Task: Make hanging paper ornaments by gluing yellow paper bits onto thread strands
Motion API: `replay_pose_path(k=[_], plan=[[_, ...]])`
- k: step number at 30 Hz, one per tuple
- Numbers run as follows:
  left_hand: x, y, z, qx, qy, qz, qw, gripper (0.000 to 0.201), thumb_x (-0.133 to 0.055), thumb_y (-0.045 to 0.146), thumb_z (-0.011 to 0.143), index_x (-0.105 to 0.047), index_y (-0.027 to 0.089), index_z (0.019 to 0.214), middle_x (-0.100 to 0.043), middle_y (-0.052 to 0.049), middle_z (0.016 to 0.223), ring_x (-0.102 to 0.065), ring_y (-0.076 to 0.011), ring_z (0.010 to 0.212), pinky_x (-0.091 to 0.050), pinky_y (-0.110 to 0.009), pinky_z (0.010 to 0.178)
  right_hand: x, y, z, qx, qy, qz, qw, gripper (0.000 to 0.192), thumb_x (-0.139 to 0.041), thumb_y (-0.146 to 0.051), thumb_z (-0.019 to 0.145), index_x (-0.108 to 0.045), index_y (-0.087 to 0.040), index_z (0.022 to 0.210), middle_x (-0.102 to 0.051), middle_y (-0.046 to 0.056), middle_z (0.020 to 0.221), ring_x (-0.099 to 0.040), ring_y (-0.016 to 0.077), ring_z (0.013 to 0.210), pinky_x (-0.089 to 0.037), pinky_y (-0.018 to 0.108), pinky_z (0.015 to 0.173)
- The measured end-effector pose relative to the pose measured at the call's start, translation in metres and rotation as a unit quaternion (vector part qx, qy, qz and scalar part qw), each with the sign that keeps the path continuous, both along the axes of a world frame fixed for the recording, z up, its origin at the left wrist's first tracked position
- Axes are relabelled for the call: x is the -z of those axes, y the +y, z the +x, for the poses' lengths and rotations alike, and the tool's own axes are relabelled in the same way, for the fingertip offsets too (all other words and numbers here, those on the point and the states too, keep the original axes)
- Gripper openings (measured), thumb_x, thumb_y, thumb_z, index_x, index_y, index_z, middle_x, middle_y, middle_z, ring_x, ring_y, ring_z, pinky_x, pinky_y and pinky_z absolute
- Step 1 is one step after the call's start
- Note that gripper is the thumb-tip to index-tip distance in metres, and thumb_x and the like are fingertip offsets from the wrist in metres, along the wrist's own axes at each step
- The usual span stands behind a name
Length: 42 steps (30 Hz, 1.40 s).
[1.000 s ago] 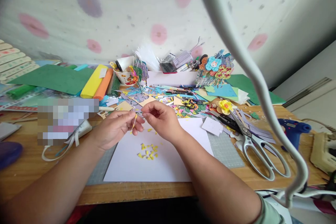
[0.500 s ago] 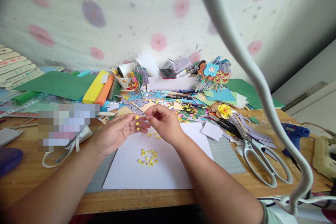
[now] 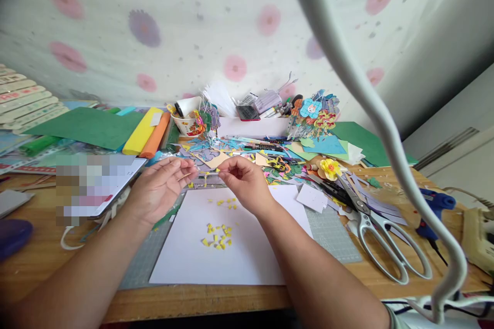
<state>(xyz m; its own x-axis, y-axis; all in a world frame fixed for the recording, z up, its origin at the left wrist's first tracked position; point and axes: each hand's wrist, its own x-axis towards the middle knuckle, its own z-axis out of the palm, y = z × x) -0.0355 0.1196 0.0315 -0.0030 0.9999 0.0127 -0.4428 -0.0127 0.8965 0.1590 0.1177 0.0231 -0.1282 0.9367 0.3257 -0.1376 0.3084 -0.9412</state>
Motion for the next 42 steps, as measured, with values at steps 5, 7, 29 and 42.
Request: replay_pose_path(k=[5, 7, 29, 42], plan=[[-0.005, -0.005, 0.002, 0.024, -0.012, 0.023, 0.999, 0.013, -0.078, 0.025, 0.068, -0.069, 0.017, 0.07, -0.073, -0.003, 0.083, -0.066, -0.0163, 0.083, -0.05, -0.035, 0.088, -0.001, 0.001, 0.0, 0.006, 0.013, -0.014, 1.0, 0.019, -0.078, -0.032, 0.068, -0.066, -0.02, 0.076, -0.06, -0.002, 0.07, -0.051, 0.0097, 0.059, -0.041, 0.025, 0.057], [-0.007, -0.007, 0.003, 0.043, 0.001, 0.039, 0.998, 0.013, -0.078, 0.024, 0.069, -0.067, 0.017, 0.07, -0.072, -0.002, 0.077, -0.066, -0.0165, 0.08, -0.05, -0.034, 0.085, -0.002, 0.001, 0.0, 0.005, 0.028, -0.024, 0.999, 0.02, -0.078, -0.032, 0.067, -0.065, -0.02, 0.075, -0.06, -0.002, 0.069, -0.051, 0.0095, 0.059, -0.041, 0.025, 0.057], [0.009, 0.001, 0.0, -0.011, 0.608, 0.194, 0.77, 0.01, -0.058, 0.014, 0.065, -0.06, 0.023, 0.06, -0.061, 0.0, 0.062, -0.053, -0.0183, 0.063, -0.035, -0.029, 0.06, -0.007, -0.002, 0.002, 0.023, 0.057, -0.033, 0.998, 0.021, -0.079, -0.034, 0.064, -0.066, -0.021, 0.074, -0.061, -0.001, 0.07, -0.052, 0.0115, 0.062, -0.047, 0.027, 0.059], [-0.022, -0.055, -0.017, -0.031, 0.292, 0.117, 0.949, 0.03, -0.051, 0.033, 0.085, -0.046, 0.023, 0.057, -0.041, 0.002, 0.058, -0.041, -0.0163, 0.059, -0.036, -0.029, 0.06, -0.002, 0.005, 0.003, 0.044, 0.11, -0.074, 0.99, 0.023, -0.079, -0.031, 0.056, -0.065, -0.019, 0.07, -0.059, -0.003, 0.066, -0.052, 0.0093, 0.059, -0.049, 0.023, 0.055]])
